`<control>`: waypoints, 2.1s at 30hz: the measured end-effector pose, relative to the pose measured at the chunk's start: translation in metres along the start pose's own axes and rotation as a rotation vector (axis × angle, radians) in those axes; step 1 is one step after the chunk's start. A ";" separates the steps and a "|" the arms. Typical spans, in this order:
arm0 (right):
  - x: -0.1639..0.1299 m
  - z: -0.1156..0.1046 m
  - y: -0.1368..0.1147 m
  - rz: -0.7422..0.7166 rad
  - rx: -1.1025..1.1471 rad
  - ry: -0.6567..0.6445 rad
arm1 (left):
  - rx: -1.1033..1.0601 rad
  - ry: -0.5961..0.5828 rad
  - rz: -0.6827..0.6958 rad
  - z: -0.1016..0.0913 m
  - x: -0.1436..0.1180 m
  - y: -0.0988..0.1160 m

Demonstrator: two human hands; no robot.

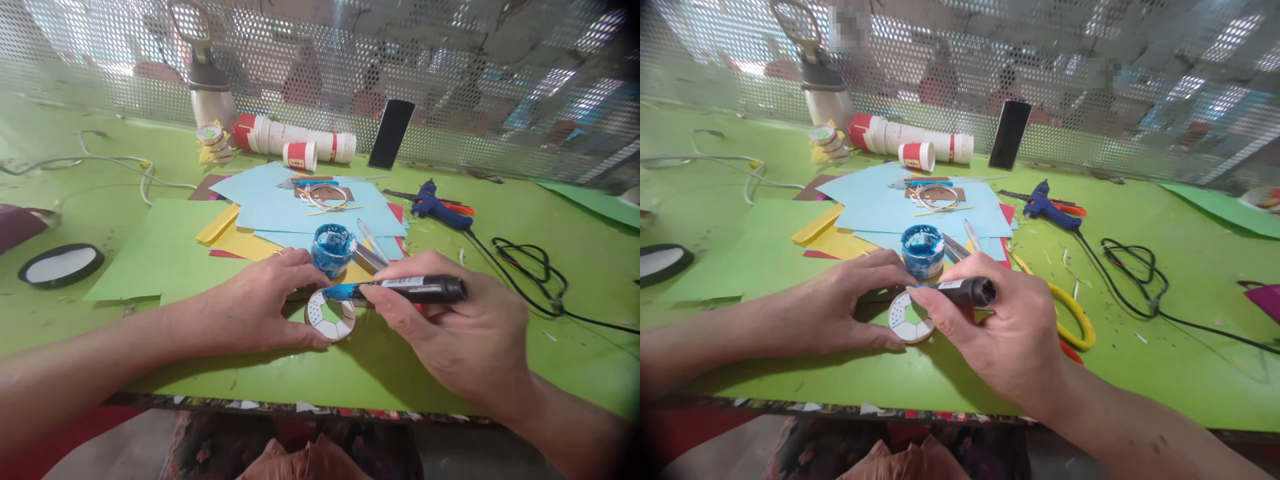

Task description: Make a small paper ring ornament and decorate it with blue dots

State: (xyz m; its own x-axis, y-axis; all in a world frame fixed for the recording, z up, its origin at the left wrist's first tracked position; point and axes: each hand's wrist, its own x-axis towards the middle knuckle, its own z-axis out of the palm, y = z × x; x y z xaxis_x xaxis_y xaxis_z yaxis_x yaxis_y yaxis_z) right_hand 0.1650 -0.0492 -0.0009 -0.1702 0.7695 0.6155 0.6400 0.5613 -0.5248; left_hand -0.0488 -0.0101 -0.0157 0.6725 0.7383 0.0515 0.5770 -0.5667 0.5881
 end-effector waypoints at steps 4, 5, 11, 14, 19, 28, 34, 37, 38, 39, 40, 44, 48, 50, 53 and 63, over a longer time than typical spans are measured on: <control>-0.002 -0.003 0.001 0.010 0.040 0.032 | 0.004 0.010 0.009 0.001 0.000 -0.002; -0.002 -0.005 0.000 0.027 0.052 0.062 | 0.005 0.014 0.010 0.001 0.000 -0.002; 0.001 -0.009 -0.002 0.142 0.111 0.250 | -0.001 0.020 0.018 0.001 0.001 -0.001; 0.005 -0.009 0.000 0.200 0.365 0.260 | -0.004 0.023 0.033 0.001 0.000 -0.001; 0.010 -0.014 0.008 0.233 0.643 0.222 | -0.001 0.015 0.014 0.001 -0.001 -0.002; 0.023 -0.017 0.013 0.368 0.841 0.017 | 0.014 -0.006 -0.058 -0.002 -0.002 0.004; 0.013 -0.012 0.015 0.392 0.792 -0.066 | 0.014 0.011 0.007 -0.002 -0.002 0.006; 0.006 -0.007 0.015 0.362 0.693 -0.119 | 0.012 0.029 0.024 -0.002 -0.002 0.006; 0.004 -0.005 0.015 0.353 0.650 -0.135 | 0.014 0.034 0.026 -0.001 -0.002 0.005; 0.004 -0.003 0.014 0.343 0.610 -0.151 | 0.018 0.035 0.028 -0.001 -0.002 0.005; 0.004 -0.002 0.014 0.331 0.576 -0.162 | 0.023 0.036 0.031 0.000 -0.001 0.004; 0.006 0.000 0.011 0.292 0.498 -0.171 | 0.038 0.032 0.036 0.002 -0.001 0.001; 0.007 0.000 0.010 0.281 0.456 -0.184 | 0.032 0.032 0.035 0.003 0.000 -0.001; 0.007 0.000 0.009 0.268 0.449 -0.186 | 0.027 0.033 0.028 0.003 0.001 -0.002; 0.007 0.000 0.007 0.249 0.439 -0.175 | 0.019 0.032 0.024 0.003 0.001 -0.001; 0.008 0.003 0.008 0.256 0.431 -0.181 | 0.020 0.033 0.026 0.003 -0.001 -0.002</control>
State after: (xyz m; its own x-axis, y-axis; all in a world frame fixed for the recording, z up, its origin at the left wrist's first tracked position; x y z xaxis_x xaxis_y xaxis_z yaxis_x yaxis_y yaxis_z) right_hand 0.1661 -0.0377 -0.0023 -0.1997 0.9171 0.3450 0.3187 0.3938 -0.8622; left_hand -0.0493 -0.0107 -0.0196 0.6724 0.7343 0.0934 0.5689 -0.5933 0.5696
